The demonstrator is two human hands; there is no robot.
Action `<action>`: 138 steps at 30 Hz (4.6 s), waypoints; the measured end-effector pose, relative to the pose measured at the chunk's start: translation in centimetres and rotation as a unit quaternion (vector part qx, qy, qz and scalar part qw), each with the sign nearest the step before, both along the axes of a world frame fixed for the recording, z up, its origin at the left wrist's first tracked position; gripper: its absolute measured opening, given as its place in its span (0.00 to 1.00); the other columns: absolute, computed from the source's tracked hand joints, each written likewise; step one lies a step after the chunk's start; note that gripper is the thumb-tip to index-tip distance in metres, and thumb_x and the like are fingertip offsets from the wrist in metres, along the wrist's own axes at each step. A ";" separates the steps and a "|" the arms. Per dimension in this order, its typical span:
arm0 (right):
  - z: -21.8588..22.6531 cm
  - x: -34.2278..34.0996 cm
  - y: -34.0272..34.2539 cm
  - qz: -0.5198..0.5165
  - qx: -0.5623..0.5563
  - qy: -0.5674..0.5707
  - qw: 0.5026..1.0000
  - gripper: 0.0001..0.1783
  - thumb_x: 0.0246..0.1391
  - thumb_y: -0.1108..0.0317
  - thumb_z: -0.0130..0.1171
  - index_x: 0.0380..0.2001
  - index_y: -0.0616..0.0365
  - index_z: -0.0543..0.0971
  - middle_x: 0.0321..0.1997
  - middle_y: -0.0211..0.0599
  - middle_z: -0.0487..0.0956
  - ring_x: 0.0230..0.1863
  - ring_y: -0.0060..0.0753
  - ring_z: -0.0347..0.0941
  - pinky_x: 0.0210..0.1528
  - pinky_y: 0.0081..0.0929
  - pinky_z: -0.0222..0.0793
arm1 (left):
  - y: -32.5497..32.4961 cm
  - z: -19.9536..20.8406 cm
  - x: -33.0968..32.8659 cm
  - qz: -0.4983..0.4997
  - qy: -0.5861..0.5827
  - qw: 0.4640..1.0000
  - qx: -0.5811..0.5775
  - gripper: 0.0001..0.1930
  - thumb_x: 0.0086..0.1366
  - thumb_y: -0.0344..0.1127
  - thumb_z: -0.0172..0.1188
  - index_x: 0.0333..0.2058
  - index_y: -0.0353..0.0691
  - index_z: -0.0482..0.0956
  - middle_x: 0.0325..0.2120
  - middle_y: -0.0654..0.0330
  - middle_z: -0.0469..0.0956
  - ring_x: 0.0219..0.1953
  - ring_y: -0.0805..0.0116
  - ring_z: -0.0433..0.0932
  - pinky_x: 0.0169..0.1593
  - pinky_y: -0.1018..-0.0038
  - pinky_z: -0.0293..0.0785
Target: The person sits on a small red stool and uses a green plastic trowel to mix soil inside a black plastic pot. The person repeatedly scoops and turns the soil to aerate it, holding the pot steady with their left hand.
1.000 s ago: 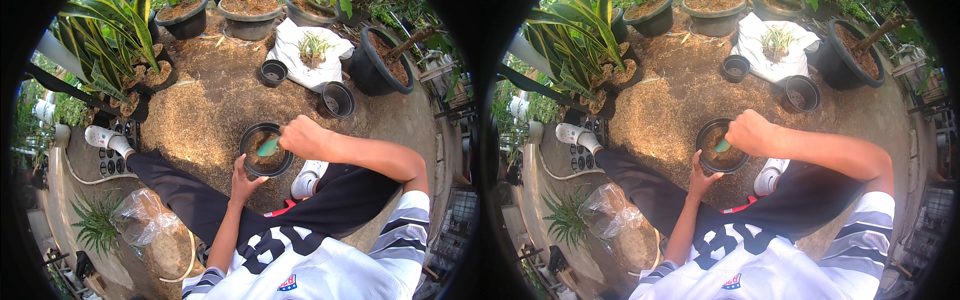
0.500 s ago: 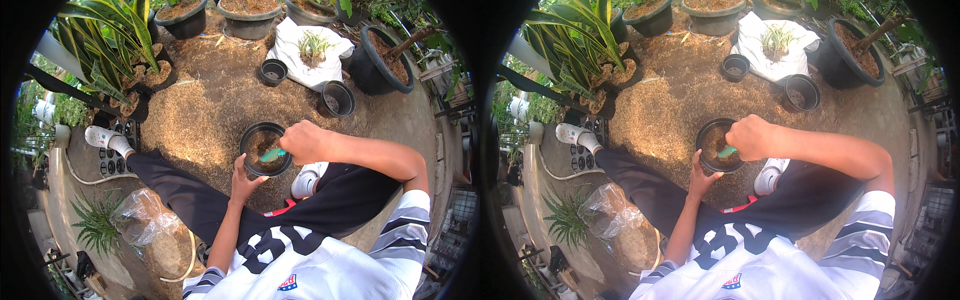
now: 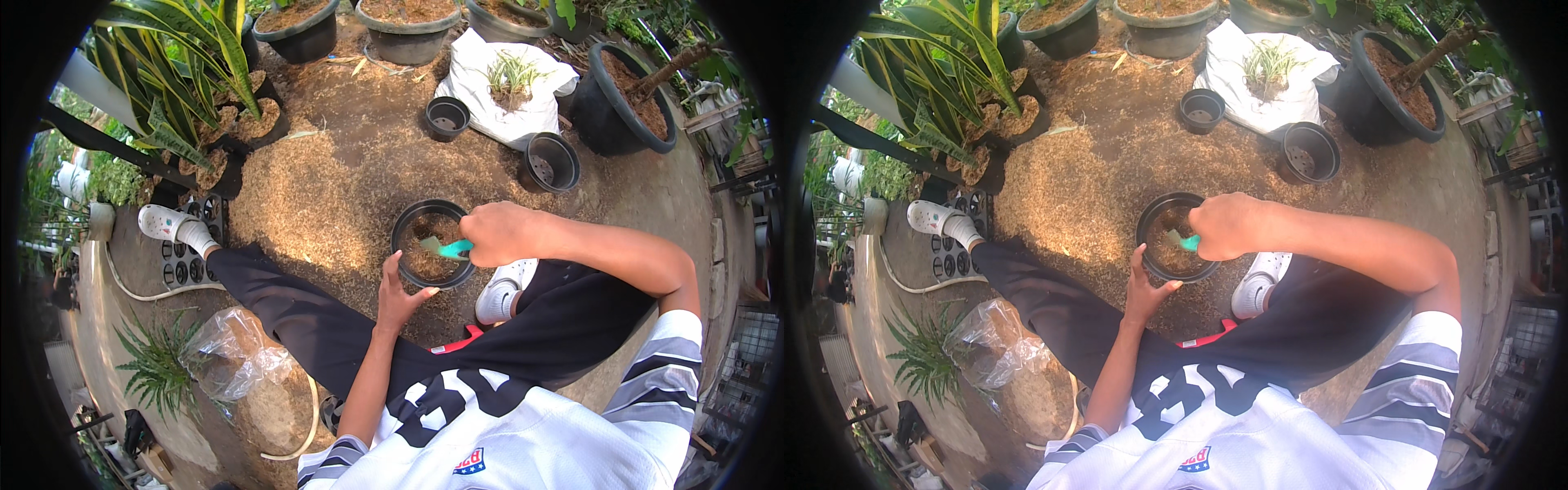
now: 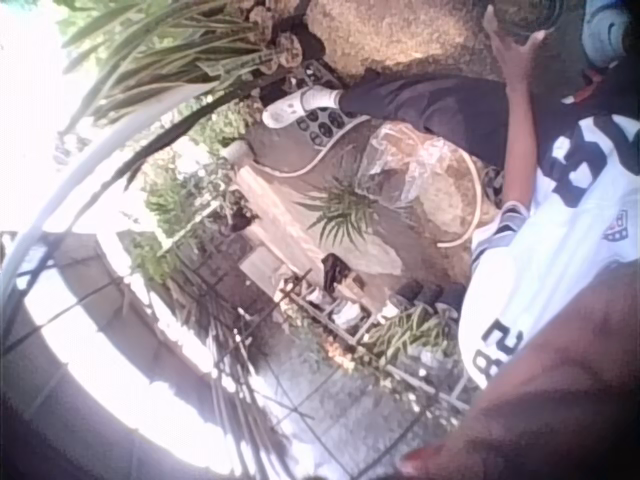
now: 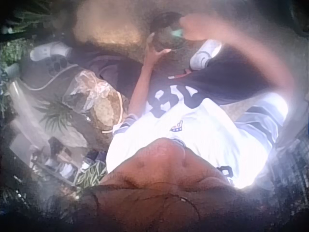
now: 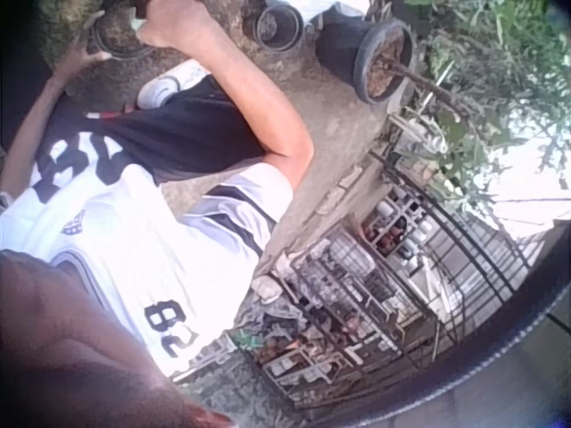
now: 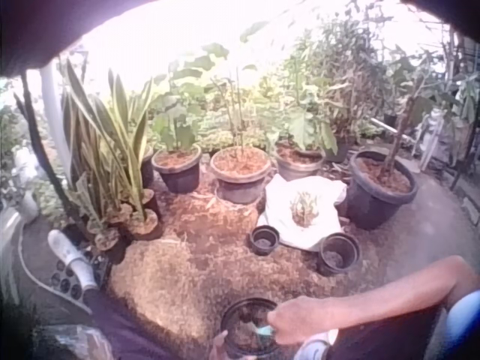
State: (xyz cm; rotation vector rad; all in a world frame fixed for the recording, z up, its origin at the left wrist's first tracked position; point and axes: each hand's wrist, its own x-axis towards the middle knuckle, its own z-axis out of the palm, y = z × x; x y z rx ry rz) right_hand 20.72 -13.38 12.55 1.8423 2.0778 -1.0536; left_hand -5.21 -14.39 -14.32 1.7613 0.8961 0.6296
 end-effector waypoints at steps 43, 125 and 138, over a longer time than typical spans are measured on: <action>-3.8 1.0 -0.4 0.208 0.225 -0.137 0.942 0.05 0.45 0.68 0.67 0.27 0.56 0.87 0.28 0.41 0.86 0.35 0.43 0.87 0.35 0.38 0.80 | 0.0 -0.4 -0.1 -0.003 0.005 1.000 -0.018 0.60 0.49 0.54 0.82 0.73 0.52 0.51 0.66 0.43 0.65 0.65 0.35 0.71 0.65 0.48 0.73; -1.7 0.1 -0.4 0.054 0.098 -0.109 0.988 0.15 0.46 0.60 0.66 0.22 0.65 0.84 0.22 0.54 0.82 0.28 0.59 0.84 0.32 0.49 0.79 | 0.0 0.3 0.0 -0.005 0.009 1.000 0.016 0.62 0.50 0.58 0.81 0.75 0.52 0.47 0.68 0.40 0.63 0.66 0.33 0.70 0.65 0.46 0.73; 0.0 0.1 -0.3 0.110 0.112 -0.102 0.982 0.11 0.40 0.66 0.68 0.28 0.61 0.87 0.27 0.49 0.85 0.35 0.52 0.86 0.36 0.44 0.81 | 0.0 -0.3 0.0 -0.006 -0.004 1.000 -0.005 0.63 0.50 0.57 0.81 0.75 0.51 0.46 0.68 0.39 0.62 0.66 0.32 0.70 0.65 0.46 0.72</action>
